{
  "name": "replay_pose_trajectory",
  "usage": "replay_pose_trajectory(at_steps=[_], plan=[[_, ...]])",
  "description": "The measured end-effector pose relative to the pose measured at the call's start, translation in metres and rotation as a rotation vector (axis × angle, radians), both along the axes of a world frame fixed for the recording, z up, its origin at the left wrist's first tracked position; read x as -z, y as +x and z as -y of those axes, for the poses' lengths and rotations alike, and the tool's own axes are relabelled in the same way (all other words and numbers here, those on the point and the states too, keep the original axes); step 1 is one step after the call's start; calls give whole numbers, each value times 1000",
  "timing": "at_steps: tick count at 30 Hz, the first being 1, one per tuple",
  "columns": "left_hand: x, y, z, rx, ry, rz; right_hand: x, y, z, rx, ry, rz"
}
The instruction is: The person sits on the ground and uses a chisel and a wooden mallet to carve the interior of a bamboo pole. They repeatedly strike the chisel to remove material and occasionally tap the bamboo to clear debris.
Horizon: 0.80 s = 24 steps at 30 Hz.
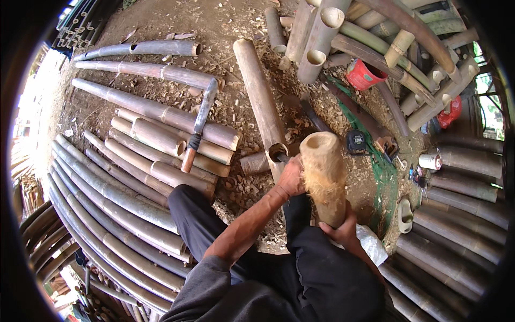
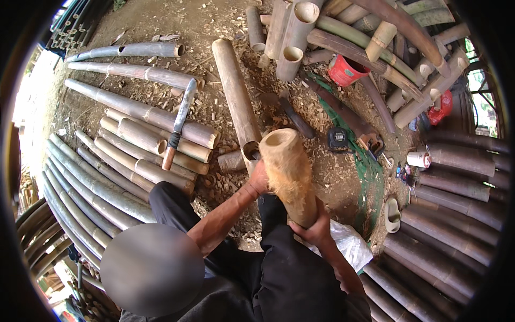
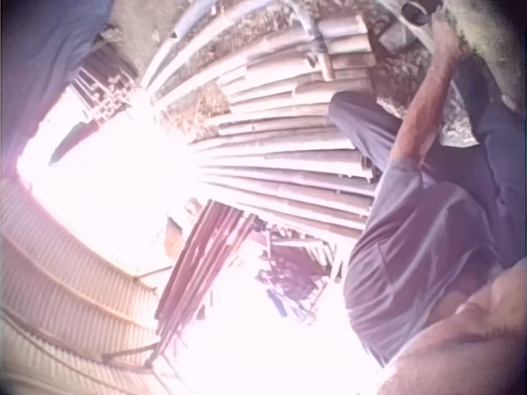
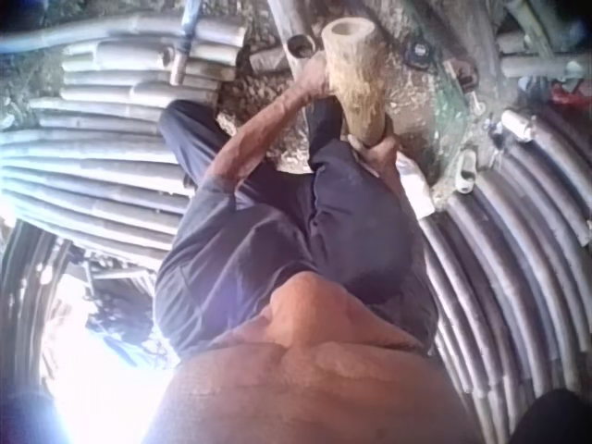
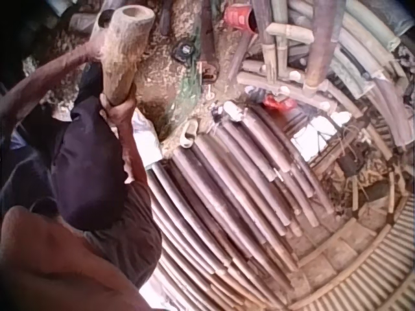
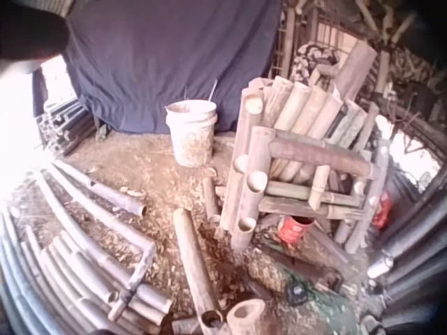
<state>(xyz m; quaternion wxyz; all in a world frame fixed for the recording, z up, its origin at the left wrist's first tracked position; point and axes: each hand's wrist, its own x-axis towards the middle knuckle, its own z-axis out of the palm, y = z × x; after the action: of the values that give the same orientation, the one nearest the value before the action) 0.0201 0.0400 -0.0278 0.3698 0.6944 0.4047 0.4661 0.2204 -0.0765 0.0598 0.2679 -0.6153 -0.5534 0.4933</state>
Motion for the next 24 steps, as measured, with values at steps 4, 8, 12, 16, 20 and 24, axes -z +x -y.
replay_pose_trajectory(at_steps=[4, 8, 12, 16, 20, 24], plan=[[-8, -6, -4, 93, -192, -179, -23, 6, 14, 220, 202, -380], [-6, 1, -8, 125, -226, -274, -15, 5, -1, 47, 169, -284], [11, -14, -11, -60, -30, 35, -17, -4, -1, 37, -11, -83], [-48, -29, -49, -779, -569, 435, -14, 25, 29, 268, 65, -291], [-18, 3, 8, -273, -35, 129, -8, 41, 27, 368, 170, -248], [-24, 6, 24, -202, -4, 66, -36, 23, 21, 357, 235, -224]])
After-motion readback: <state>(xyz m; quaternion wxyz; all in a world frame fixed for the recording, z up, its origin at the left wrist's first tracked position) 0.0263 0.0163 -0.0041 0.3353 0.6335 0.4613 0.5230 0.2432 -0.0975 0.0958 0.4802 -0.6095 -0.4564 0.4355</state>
